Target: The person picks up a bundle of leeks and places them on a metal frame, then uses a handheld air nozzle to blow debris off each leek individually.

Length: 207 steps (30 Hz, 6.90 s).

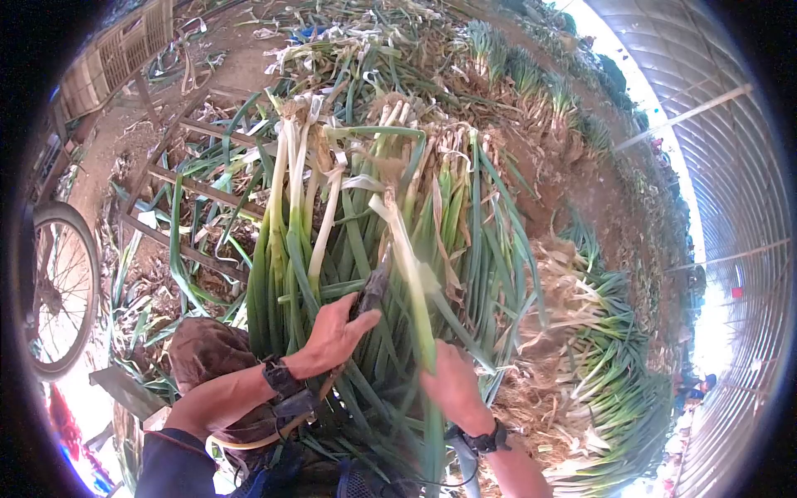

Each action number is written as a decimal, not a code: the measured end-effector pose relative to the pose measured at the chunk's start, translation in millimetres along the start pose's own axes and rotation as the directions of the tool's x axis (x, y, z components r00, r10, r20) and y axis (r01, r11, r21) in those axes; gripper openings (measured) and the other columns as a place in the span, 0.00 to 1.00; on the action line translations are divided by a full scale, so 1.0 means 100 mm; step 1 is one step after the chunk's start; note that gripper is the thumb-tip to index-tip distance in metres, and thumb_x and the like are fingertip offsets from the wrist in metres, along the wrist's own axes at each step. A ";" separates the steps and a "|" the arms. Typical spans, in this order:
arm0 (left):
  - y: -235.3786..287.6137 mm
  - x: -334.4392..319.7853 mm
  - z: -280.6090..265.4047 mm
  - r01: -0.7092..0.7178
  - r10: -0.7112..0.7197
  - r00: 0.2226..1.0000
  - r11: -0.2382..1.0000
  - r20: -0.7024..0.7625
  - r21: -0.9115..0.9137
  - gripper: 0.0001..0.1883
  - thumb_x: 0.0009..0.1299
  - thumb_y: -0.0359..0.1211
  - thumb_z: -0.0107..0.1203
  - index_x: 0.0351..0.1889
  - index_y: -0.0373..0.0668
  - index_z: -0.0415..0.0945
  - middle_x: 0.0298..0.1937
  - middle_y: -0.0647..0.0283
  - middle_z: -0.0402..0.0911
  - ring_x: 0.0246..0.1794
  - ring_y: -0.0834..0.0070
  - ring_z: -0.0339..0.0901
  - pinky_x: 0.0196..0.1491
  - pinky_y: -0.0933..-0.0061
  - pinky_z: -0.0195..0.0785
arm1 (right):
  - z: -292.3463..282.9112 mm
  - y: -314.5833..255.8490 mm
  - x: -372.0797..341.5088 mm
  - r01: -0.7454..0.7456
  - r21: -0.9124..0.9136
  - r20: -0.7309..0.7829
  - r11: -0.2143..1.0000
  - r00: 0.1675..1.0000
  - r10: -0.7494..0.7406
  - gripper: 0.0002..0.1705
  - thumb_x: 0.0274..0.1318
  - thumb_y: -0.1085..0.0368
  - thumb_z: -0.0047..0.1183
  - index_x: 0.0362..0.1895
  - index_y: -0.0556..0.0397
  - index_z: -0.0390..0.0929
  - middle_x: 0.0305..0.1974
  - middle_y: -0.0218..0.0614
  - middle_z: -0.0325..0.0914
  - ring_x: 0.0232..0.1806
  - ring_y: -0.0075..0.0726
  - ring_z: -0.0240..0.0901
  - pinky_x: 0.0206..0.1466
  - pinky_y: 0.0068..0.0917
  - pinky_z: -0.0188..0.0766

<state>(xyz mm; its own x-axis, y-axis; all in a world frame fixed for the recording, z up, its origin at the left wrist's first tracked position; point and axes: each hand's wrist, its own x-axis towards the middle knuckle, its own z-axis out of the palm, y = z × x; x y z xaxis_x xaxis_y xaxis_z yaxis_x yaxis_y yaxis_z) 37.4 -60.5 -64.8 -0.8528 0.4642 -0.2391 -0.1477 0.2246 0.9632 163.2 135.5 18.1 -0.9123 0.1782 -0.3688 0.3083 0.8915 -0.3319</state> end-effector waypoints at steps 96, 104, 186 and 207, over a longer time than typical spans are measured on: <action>0.17 -0.55 -0.04 0.018 -0.036 0.957 0.998 0.289 0.065 0.32 0.70 0.43 0.59 0.64 0.28 0.68 0.46 0.39 0.82 0.45 0.47 0.81 0.53 0.58 0.73 | 0.50 0.64 1.23 -0.025 0.136 -0.154 0.990 0.987 0.046 0.23 0.59 0.53 0.57 0.45 0.64 0.81 0.33 0.58 0.82 0.38 0.59 0.82 0.46 0.43 0.75; 0.18 -0.42 0.08 -0.006 -0.003 0.967 0.999 0.256 0.035 0.26 0.70 0.42 0.59 0.58 0.30 0.71 0.40 0.39 0.81 0.41 0.46 0.81 0.49 0.55 0.73 | 0.44 0.64 1.02 -0.164 0.249 -0.068 0.955 0.980 0.187 0.26 0.62 0.48 0.58 0.53 0.55 0.81 0.43 0.61 0.83 0.49 0.67 0.79 0.53 0.51 0.74; 0.42 0.38 -0.94 -0.252 0.275 0.920 0.961 -0.280 0.117 0.40 0.64 0.36 0.67 0.70 0.23 0.63 0.53 0.43 0.80 0.51 0.58 0.80 0.58 0.62 0.71 | 0.31 1.04 3.90 -0.142 0.259 -0.307 0.956 0.926 0.221 0.18 0.53 0.59 0.57 0.40 0.62 0.79 0.40 0.60 0.82 0.44 0.59 0.82 0.48 0.50 0.76; 0.44 -0.29 -0.28 0.021 -0.014 0.975 0.999 0.221 -0.028 0.37 0.70 0.44 0.62 0.68 0.24 0.66 0.39 0.50 0.82 0.40 0.72 0.78 0.48 0.66 0.73 | -0.04 0.56 0.79 -0.206 0.840 0.210 0.502 0.977 0.049 0.41 0.70 0.59 0.53 0.81 0.55 0.51 0.71 0.41 0.68 0.71 0.34 0.64 0.76 0.31 0.58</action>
<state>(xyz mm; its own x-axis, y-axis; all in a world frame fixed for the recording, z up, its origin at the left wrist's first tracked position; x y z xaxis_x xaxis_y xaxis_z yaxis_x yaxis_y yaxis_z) 41.2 -88.0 -11.8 -0.7192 0.6385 -0.2739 -0.1797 0.2098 0.9611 107.0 200.6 -26.4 -0.8192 0.1304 -0.5584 0.5688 0.0609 -0.8202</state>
